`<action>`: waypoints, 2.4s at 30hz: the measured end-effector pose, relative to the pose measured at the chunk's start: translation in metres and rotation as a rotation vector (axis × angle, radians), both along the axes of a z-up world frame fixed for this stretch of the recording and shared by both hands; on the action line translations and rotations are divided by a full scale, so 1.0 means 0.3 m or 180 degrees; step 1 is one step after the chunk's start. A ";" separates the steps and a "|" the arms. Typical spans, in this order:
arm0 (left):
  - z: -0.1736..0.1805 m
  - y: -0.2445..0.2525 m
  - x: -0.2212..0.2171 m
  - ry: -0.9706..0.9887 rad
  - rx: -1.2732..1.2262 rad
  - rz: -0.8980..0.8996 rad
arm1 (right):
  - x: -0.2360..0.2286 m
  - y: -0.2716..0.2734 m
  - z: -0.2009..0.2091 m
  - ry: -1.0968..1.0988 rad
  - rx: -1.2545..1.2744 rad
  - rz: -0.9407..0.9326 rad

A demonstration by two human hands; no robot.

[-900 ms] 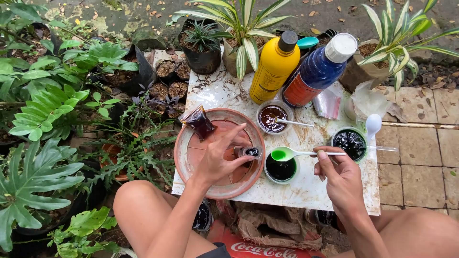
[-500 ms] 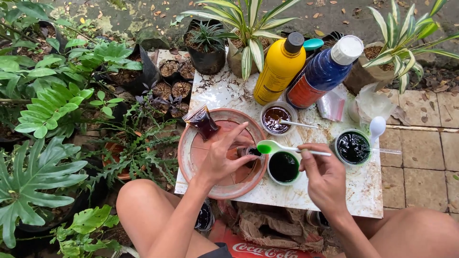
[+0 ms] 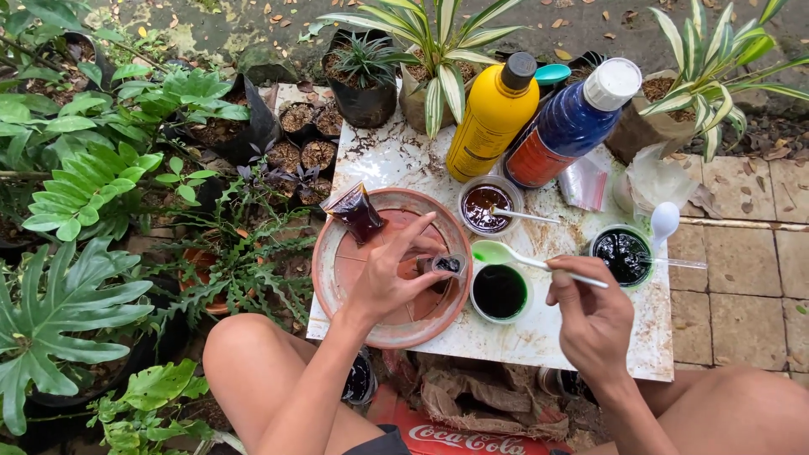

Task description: Preparing plant-related samples by carefully transferring liquid into small vials using a spoon and handling small packets.

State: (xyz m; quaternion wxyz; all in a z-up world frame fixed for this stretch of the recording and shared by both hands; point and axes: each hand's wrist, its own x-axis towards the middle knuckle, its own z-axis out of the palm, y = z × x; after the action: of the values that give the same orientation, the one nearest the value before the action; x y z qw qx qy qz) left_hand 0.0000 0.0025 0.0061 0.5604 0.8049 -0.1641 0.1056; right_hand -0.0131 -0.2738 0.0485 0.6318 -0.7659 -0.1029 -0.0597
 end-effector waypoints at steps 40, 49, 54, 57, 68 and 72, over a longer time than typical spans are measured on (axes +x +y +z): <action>-0.005 -0.045 -0.001 -0.0258 -0.0345 0.0197 | 0.011 -0.090 -0.099 0.0838 0.0049 -0.0513; -0.007 -0.049 0.001 -0.0334 -0.0345 0.0245 | 0.004 -0.101 -0.104 0.0898 0.0065 -0.0523; -0.012 -0.057 0.003 -0.0348 -0.0363 0.0284 | 0.009 -0.098 -0.091 0.0917 0.0007 -0.0499; -0.014 -0.054 0.009 -0.0467 -0.0253 0.0345 | 0.008 -0.098 -0.100 0.0961 -0.0038 -0.0461; -0.021 -0.023 0.003 -0.0197 -0.0359 0.0043 | -0.002 -0.063 -0.099 0.1210 -0.0294 -0.0391; -0.031 -0.010 0.006 -0.0179 -0.0374 -0.0054 | 0.001 -0.071 -0.132 0.1298 -0.0291 -0.0410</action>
State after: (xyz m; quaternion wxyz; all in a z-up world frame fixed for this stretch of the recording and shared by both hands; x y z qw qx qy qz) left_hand 0.0018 -0.0007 -0.0034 0.6028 0.7658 -0.1802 0.1329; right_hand -0.0127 -0.2950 0.0088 0.5990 -0.7950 0.0735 0.0609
